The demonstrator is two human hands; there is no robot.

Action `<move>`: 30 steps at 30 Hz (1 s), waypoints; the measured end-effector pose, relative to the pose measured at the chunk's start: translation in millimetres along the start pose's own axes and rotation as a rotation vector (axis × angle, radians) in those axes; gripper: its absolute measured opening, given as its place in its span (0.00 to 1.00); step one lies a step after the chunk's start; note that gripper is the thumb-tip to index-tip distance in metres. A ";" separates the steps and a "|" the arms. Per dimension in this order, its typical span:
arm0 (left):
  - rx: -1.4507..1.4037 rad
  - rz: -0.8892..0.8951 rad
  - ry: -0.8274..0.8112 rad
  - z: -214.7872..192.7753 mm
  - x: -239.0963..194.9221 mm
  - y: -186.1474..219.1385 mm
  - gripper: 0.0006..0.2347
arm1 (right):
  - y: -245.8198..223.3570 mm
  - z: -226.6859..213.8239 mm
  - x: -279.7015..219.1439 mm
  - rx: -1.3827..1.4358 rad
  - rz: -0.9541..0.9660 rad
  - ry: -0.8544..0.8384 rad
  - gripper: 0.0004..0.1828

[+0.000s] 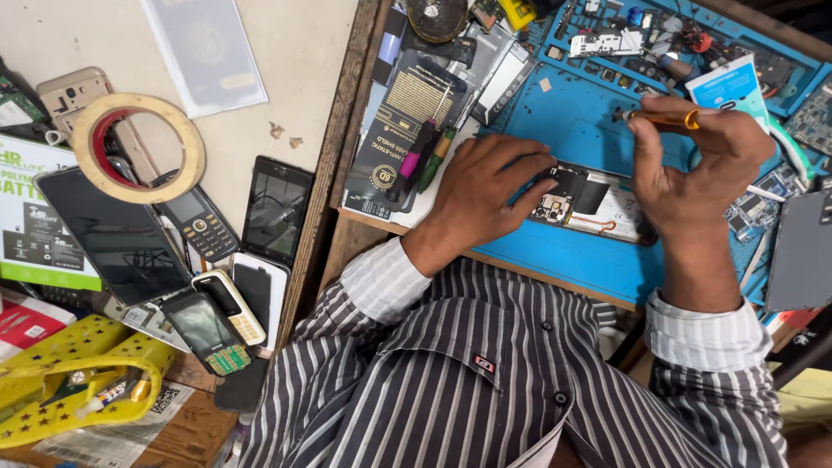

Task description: The person uses a screwdriver to adjust internal components of a disassembled smartphone, then applies a screen protector and cleans the device with a cloth. The person handles the phone, screwdriver, screen protector, and cleaning cloth throughout the task.

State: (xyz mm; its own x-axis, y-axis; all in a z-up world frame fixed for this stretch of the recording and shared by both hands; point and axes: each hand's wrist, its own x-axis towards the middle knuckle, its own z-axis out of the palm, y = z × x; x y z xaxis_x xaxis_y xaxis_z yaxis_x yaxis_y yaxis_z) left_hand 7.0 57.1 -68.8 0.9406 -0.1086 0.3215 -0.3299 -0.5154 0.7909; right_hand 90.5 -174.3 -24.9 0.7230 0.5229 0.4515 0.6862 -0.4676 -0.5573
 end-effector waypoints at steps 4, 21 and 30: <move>-0.060 -0.032 0.008 0.2 1.7 -3.9 0.09 | -1.9 -0.6 16.2 -0.021 -0.060 -0.015 0.30; -0.201 -0.065 0.042 -3.9 1.0 -7.7 0.08 | 5.7 34.3 44.4 0.203 0.000 0.037 0.27; -0.540 -0.264 0.169 0.7 -1.2 -7.0 0.14 | -2.2 31.1 -15.5 0.651 0.612 0.228 0.25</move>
State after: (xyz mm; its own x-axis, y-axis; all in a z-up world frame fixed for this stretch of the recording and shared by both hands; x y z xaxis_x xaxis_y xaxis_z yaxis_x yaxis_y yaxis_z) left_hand 8.2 60.2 -75.1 0.9849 0.1227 0.1218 -0.1229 0.0009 0.9924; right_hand 75.4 -159.2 -52.3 0.9907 0.1311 0.0369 0.0485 -0.0869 -0.9950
